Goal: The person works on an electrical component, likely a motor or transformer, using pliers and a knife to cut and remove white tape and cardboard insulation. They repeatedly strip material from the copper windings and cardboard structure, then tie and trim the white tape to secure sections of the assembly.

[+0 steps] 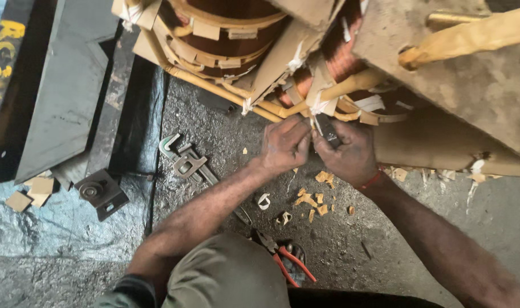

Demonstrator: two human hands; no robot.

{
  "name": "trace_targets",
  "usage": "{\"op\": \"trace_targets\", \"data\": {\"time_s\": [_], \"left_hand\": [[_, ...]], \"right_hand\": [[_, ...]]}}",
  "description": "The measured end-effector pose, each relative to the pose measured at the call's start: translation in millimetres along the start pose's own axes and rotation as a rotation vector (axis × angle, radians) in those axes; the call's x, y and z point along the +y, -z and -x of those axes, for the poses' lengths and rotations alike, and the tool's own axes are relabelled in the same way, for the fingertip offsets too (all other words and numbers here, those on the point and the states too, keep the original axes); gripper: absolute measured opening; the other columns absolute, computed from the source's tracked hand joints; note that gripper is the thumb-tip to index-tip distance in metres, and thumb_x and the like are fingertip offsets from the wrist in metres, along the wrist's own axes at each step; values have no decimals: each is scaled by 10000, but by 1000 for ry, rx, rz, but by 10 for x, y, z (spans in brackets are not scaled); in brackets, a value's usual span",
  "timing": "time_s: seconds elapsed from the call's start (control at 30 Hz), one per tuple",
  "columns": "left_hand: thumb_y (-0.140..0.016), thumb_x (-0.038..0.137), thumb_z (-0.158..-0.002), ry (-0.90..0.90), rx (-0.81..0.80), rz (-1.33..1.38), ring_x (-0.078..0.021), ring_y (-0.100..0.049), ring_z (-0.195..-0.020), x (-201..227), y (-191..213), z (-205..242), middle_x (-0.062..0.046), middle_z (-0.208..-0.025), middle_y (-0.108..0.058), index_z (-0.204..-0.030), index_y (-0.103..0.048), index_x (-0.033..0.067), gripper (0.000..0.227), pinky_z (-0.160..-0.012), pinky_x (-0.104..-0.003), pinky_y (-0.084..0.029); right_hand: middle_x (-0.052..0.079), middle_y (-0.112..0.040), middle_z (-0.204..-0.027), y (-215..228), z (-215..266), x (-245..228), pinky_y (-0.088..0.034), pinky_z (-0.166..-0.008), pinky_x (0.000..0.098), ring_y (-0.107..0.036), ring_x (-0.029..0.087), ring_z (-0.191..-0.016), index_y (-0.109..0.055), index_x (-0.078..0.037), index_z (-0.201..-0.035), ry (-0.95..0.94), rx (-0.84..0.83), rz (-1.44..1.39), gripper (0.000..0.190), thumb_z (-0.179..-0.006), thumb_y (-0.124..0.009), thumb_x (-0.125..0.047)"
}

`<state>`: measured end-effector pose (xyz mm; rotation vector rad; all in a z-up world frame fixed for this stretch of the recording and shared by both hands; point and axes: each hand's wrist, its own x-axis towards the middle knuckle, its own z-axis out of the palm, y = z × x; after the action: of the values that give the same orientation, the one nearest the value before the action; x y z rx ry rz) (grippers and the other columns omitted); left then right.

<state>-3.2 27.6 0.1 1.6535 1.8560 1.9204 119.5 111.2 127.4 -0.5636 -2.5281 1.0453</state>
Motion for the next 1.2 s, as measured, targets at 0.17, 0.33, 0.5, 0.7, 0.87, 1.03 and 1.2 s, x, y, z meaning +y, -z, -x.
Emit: {"op": "trace_targets", "data": {"time_s": [0.17, 0.33, 0.5, 0.7, 0.87, 1.03, 1.2], "left_hand": [[-625, 91, -1045, 242, 142, 267, -116, -626, -660, 267, -98, 30, -52, -821, -665, -1112, -724, 41, 130, -522, -280, -547], [-628, 79, -1007, 718, 119, 617, -104, -638, -591, 397, -101, -38, -74, -809, -726, -1096, -738, 20, 154, -488, -270, -544], [-605, 52, -991, 875, 60, 730, -123, -642, -583, 568, 41, -100, -84, -786, -719, -1052, -716, -7, 140, -468, -279, -531], [-674, 148, -948, 1138, 25, 855, -132, -698, -613, 841, 124, -220, -72, -809, -723, -994, -677, -3, 158, -510, -273, -602], [-715, 169, -976, 1141, -12, 845, -136, -653, -570, 792, 86, -324, -98, -752, -701, -867, -686, -28, 228, -477, -278, -557], [-663, 91, -968, 1105, 33, 861, -146, -660, -569, 658, 15, -210, -109, -732, -717, -832, -687, -13, 173, -497, -292, -571], [-629, 4, -960, 930, 22, 869, -154, -672, -657, 523, -41, -89, -114, -822, -713, -902, -658, -6, 66, -594, -299, -615]], "right_hand": [[-1, -666, -792, 53, 446, 121, -591, -547, 245, -688, 57, -654, -596, -8, -1322, -306, 26, -172, 356, -972, -603, -78], [32, -683, -741, -160, 1142, 180, -587, -534, 270, -676, 123, -586, -655, -40, -1129, -172, -249, -16, 191, -983, -639, -161], [66, -692, -787, -99, 1395, 75, -591, -461, 259, -680, 128, -558, -626, 25, -1183, 8, -297, -95, 297, -965, -631, -176], [83, -684, -697, 287, 1247, -133, -540, -380, 282, -636, 139, -450, -634, 77, -1148, 66, -150, 64, 348, -924, -673, -186], [117, -709, -833, 182, 1304, -223, -575, -473, 262, -671, 155, -582, -648, 39, -1075, 229, -128, 105, 290, -929, -689, -208], [114, -737, -807, 191, 1250, -109, -550, -411, 286, -669, 166, -511, -698, 33, -1076, 40, -164, 183, 282, -904, -696, -191], [85, -701, -813, 260, 1097, -48, -596, -516, 315, -671, 166, -601, -679, 11, -1085, -148, -192, 148, 274, -928, -641, -211]]}}
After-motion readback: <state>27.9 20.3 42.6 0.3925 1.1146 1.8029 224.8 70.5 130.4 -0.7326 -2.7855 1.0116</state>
